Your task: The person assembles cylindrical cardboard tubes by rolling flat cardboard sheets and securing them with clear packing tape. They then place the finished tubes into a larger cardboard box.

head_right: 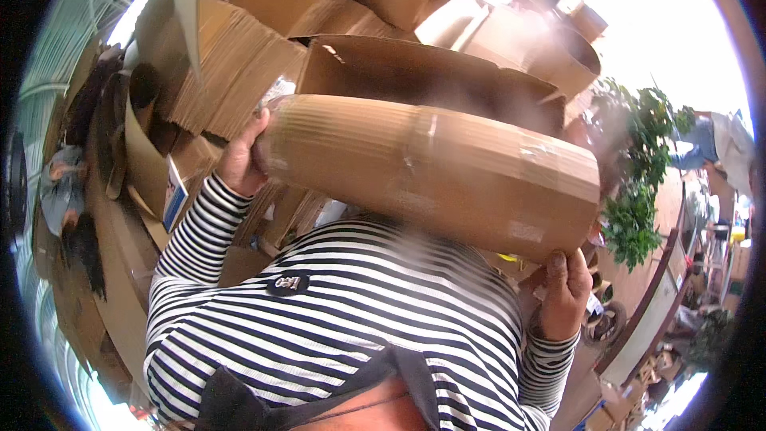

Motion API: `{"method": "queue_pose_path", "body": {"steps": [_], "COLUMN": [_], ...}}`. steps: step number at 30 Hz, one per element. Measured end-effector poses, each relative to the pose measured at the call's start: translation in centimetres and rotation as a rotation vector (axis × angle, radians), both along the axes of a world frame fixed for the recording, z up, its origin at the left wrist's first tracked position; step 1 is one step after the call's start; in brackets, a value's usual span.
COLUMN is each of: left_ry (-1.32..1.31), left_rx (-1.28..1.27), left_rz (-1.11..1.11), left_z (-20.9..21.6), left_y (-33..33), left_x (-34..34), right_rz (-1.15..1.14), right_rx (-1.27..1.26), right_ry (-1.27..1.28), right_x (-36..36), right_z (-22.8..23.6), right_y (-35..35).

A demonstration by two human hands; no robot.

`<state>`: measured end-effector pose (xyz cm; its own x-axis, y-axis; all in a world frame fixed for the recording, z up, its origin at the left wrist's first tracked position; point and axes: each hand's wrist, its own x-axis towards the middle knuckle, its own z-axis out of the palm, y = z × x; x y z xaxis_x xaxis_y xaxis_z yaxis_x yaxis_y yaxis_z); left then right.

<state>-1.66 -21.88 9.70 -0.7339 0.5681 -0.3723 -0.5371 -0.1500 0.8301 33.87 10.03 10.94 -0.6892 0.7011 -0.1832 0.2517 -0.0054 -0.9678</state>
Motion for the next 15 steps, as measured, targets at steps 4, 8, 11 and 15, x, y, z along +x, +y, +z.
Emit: {"method": "queue_pose_path", "body": {"steps": [4,8,11,15], "left_ry": [-0.029,0.035,0.078,0.112], "left_rx": [-0.002,-0.126,-0.187,-0.24], "left_rz": [-0.062,-0.002,-0.021,0.0], "left_z": [-1.4,-1.7,-1.1,-0.4], "left_y": [-1.5,-2.4,-2.2,-2.3], "left_x": [-1.4,-2.1,-3.3,-3.4], "right_rz": [0.019,0.066,0.096,0.097], "right_rx": [-0.032,-0.209,-0.189,-0.024], "right_ry": [-0.02,-0.06,-0.03,0.066], "right_x": [-1.6,-3.8,-4.2,-4.5], "right_z": [1.5,2.7,3.3,2.2], "right_y": [-1.9,-2.2,-2.5,-3.9]}}
